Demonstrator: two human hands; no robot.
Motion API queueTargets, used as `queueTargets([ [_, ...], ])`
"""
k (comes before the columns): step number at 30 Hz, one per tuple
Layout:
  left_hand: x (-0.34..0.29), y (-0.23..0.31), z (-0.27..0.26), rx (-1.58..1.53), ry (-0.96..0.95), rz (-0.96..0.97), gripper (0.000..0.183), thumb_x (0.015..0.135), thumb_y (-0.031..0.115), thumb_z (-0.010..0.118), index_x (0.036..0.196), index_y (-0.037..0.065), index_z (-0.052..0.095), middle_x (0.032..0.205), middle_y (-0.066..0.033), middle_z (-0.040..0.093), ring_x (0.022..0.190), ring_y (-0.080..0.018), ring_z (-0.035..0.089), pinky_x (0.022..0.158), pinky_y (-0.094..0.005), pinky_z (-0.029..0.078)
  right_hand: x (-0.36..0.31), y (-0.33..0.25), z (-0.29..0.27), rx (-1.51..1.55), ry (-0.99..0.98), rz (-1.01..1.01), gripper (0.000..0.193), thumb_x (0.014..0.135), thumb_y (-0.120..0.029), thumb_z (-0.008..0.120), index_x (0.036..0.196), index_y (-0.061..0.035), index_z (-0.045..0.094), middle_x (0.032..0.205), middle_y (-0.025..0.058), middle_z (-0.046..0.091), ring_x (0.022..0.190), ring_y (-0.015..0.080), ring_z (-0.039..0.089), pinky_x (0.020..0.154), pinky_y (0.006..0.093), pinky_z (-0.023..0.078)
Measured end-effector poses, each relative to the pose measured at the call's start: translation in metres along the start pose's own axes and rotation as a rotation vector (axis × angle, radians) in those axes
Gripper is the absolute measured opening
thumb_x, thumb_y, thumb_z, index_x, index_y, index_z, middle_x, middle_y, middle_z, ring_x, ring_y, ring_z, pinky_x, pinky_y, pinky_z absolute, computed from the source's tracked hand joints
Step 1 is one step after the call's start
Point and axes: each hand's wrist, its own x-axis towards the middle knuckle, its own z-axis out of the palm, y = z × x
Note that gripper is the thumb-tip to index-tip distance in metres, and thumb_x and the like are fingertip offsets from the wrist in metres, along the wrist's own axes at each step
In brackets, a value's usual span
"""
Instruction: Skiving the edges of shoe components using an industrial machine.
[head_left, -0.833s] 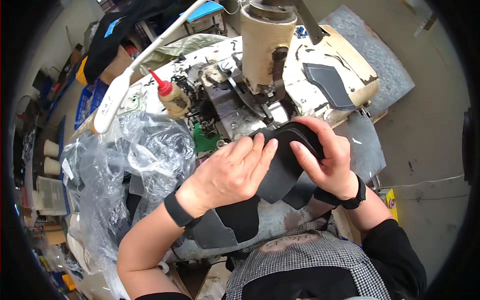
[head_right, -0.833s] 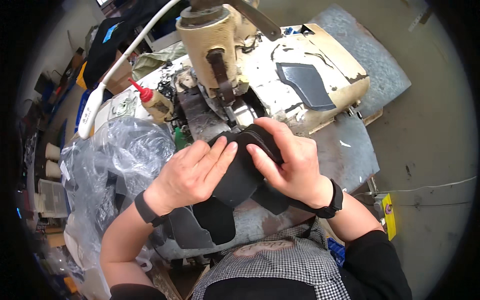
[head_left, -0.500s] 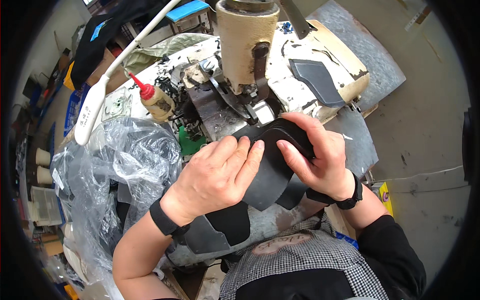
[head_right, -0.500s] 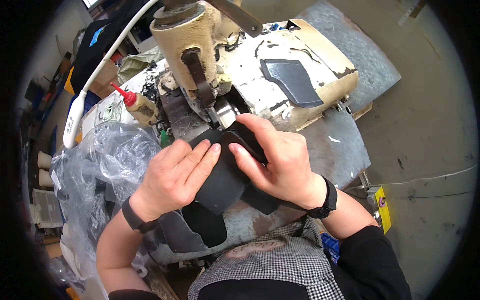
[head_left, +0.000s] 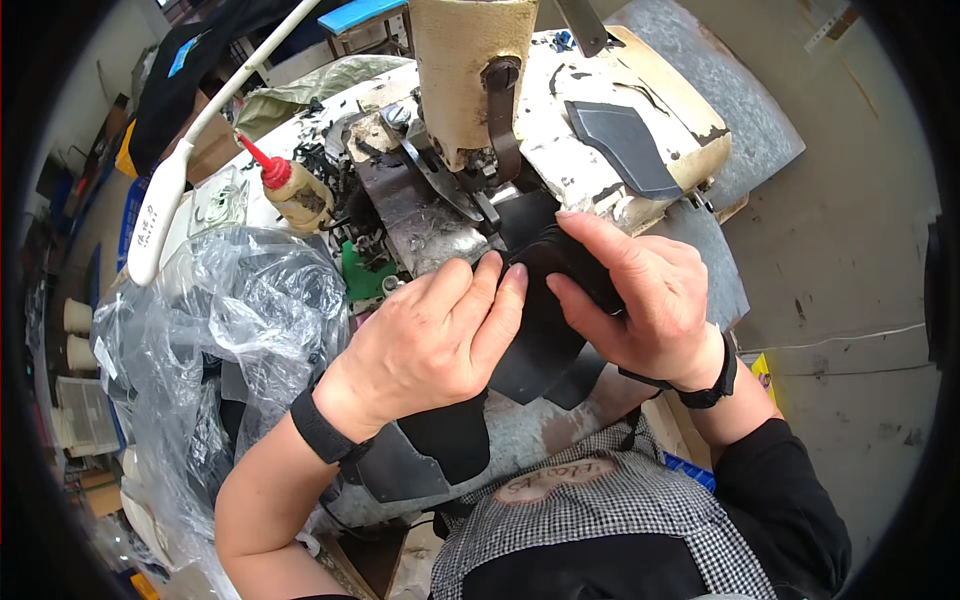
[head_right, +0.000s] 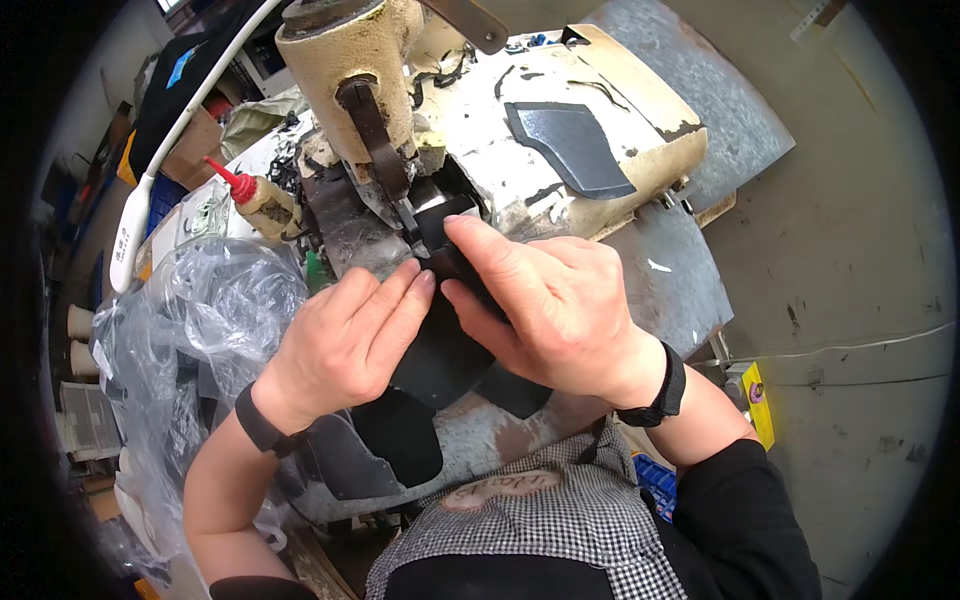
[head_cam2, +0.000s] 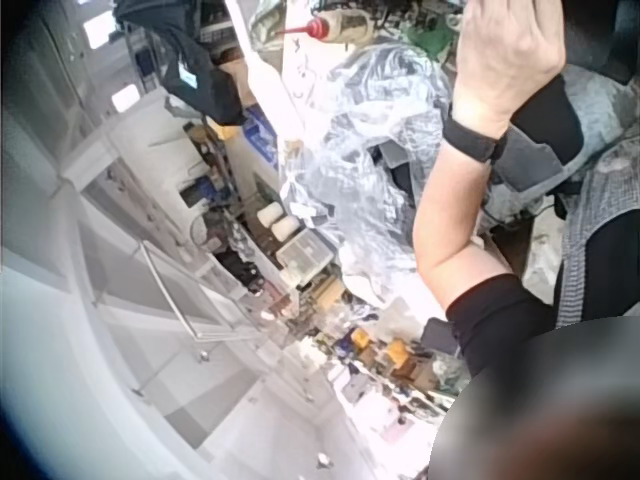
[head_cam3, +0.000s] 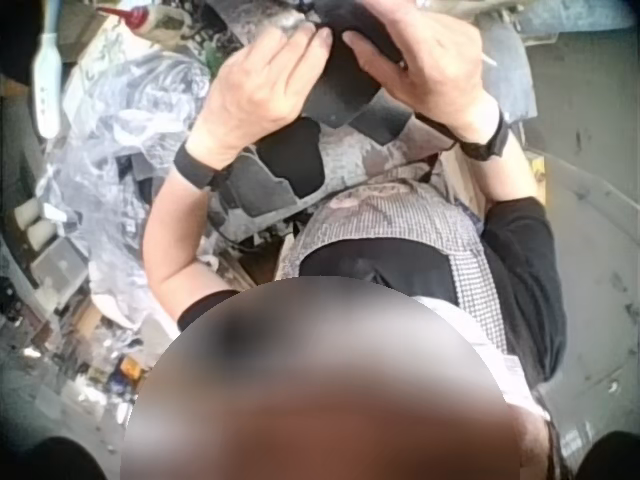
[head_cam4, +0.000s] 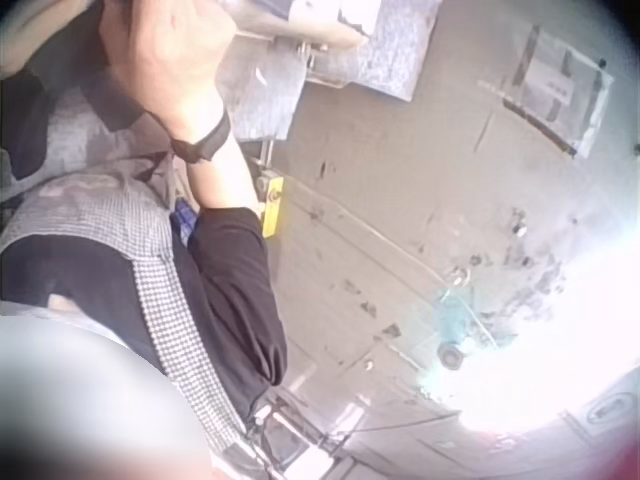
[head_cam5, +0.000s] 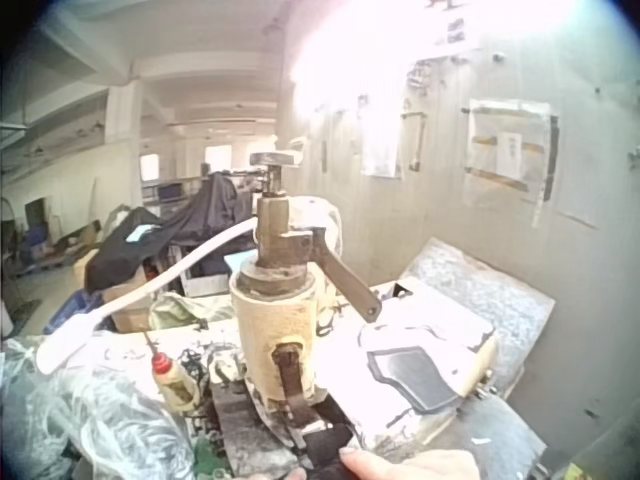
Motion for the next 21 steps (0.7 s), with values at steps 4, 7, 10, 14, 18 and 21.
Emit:
queueTargets([
  [4,-0.004,-0.003,-0.001,-0.021,-0.005,0.003,0.039,0.067,0.004,0.062,0.104,-0.008,0.065,0.102,-0.0172,0.065,0.07,-0.0205,0.055,0.057,-0.0296,0.05,0.004,-0.003,0.002,-0.035,-0.007,-0.009,0.05,0.069,-0.008,0.076,0.115,0.0032,0.059,0.065,0.0024,0.057,0.048,0.0174,0.054,0.045,0.0298,0.043],
  [7,-0.003,-0.006,-0.003,-0.026,-0.01,-0.004,0.038,0.067,0.004,0.062,0.103,-0.007,0.065,0.101,-0.0169,0.065,0.072,-0.0212,0.057,0.057,-0.0299,0.049,0.006,-0.005,0.005,-0.023,-0.025,0.001,0.048,0.07,-0.008,0.075,0.114,0.0033,0.059,0.063,0.0022,0.056,0.048,0.0176,0.054,0.044,0.0301,0.042],
  [10,0.001,-0.007,-0.007,-0.023,-0.029,-0.028,0.036,0.068,0.005,0.062,0.102,-0.006,0.066,0.099,-0.0155,0.065,0.071,-0.0215,0.057,0.056,-0.0298,0.049,0.009,-0.004,0.002,-0.029,-0.077,-0.004,0.05,0.066,-0.003,0.078,0.112,0.0052,0.061,0.072,0.0079,0.064,0.052,0.0182,0.06,0.046,0.0276,0.045],
  [14,0.003,-0.008,-0.007,0.003,-0.038,-0.04,0.034,0.069,0.005,0.062,0.101,-0.005,0.066,0.098,-0.0146,0.065,0.071,-0.0213,0.057,0.056,-0.0294,0.049,0.01,-0.003,0.003,-0.035,-0.082,-0.007,0.05,0.066,-0.003,0.078,0.113,0.0051,0.061,0.076,0.0093,0.066,0.053,0.0189,0.061,0.048,0.0283,0.046],
  [18,0.005,-0.008,-0.004,-0.006,-0.028,-0.029,0.032,0.069,0.005,0.063,0.099,-0.005,0.065,0.097,-0.0139,0.064,0.073,-0.0208,0.056,0.058,-0.0281,0.049,0.011,-0.002,-0.001,-0.075,-0.052,-0.037,0.05,0.066,-0.002,0.078,0.112,0.0049,0.061,0.08,0.0088,0.068,0.054,0.0183,0.061,0.05,0.0286,0.047],
  [21,0.0,-0.005,0.001,-0.011,-0.012,-0.015,0.032,0.069,0.004,0.062,0.099,-0.007,0.064,0.099,-0.0143,0.064,0.074,-0.0204,0.056,0.059,-0.0275,0.05,0.01,-0.003,-0.001,-0.12,-0.088,-0.101,0.051,0.064,-0.002,0.078,0.112,0.0054,0.061,0.079,0.0059,0.067,0.052,0.0152,0.058,0.049,0.0272,0.046],
])
